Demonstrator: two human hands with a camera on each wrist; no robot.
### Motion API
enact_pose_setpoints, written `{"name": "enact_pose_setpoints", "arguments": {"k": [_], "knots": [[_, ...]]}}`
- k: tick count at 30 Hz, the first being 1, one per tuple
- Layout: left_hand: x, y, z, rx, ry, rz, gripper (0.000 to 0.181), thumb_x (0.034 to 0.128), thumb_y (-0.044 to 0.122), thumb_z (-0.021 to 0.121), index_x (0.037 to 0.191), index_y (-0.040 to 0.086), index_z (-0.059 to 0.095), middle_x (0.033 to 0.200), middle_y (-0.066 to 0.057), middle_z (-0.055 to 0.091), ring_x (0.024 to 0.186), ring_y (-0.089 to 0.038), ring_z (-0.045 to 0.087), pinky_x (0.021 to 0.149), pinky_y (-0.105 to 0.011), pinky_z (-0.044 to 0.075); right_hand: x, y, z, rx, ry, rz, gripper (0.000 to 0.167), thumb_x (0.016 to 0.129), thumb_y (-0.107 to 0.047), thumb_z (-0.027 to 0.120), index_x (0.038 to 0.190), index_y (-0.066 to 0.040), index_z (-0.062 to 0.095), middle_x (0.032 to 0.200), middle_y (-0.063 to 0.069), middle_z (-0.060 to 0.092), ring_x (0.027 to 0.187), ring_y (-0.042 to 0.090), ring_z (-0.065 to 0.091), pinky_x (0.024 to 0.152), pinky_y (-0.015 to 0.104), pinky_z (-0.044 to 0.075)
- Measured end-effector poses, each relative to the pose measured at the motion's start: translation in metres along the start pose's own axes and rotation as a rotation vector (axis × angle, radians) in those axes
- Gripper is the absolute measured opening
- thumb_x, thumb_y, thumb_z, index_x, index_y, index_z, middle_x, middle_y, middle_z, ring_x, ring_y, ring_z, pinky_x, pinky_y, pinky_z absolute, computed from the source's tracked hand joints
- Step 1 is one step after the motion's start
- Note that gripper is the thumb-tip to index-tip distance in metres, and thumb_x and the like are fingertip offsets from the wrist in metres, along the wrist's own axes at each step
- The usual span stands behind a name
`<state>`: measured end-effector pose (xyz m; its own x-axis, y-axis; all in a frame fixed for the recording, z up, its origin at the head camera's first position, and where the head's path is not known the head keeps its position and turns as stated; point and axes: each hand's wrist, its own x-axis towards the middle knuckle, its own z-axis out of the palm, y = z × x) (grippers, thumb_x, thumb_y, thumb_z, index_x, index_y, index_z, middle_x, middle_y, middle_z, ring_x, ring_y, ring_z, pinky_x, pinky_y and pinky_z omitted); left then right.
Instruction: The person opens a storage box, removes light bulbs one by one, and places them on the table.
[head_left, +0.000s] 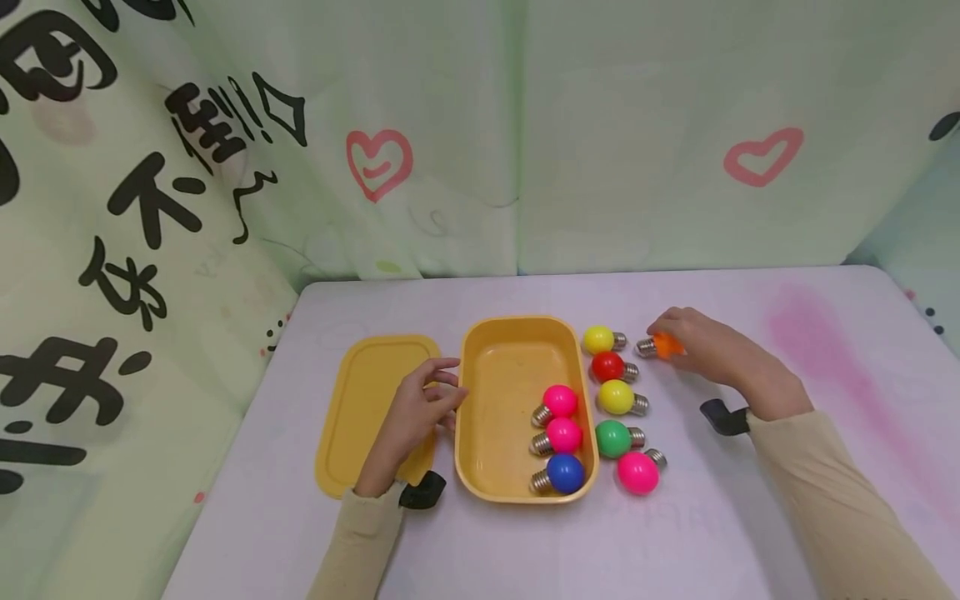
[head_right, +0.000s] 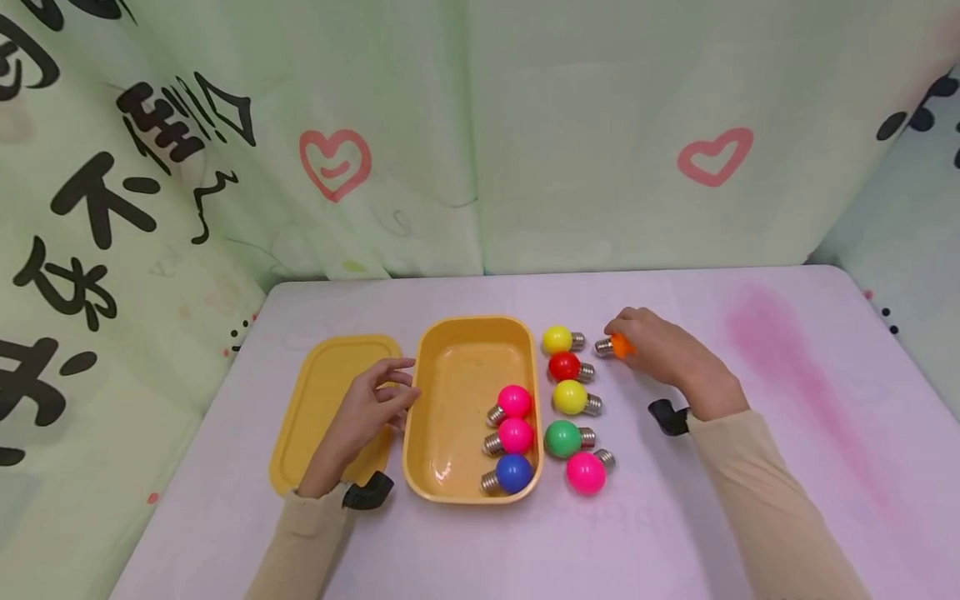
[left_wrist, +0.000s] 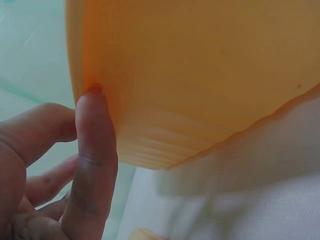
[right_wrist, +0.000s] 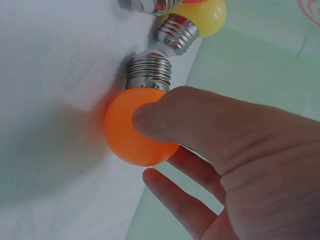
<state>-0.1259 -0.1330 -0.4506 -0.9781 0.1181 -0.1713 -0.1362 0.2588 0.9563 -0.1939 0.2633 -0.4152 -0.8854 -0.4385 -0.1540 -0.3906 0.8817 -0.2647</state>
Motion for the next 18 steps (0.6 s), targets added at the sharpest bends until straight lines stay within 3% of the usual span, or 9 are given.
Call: {"name": "enact_pose_setpoints", "arguments": {"k": [18], "knots": [[-0.0010, 0.0021, 0.0002, -0.012, 0.002, -0.004, 0.049, 0.0906, 0.010, 0.072, 0.136, 0.009, 0.055, 0.108, -0.013, 0.059, 0.060, -0.019, 0.061, 0.057, -0.026, 0.058, -0.0014, -0.0044, -0.0019, 0.015, -0.006, 0.014, 0.037, 0.083, 0.001, 0.075, 0.119, 0.003, 0.066, 0.123, 0.024, 0.059, 0.113, 0.041, 0.053, 0.095, 0.056, 0.052]]}}
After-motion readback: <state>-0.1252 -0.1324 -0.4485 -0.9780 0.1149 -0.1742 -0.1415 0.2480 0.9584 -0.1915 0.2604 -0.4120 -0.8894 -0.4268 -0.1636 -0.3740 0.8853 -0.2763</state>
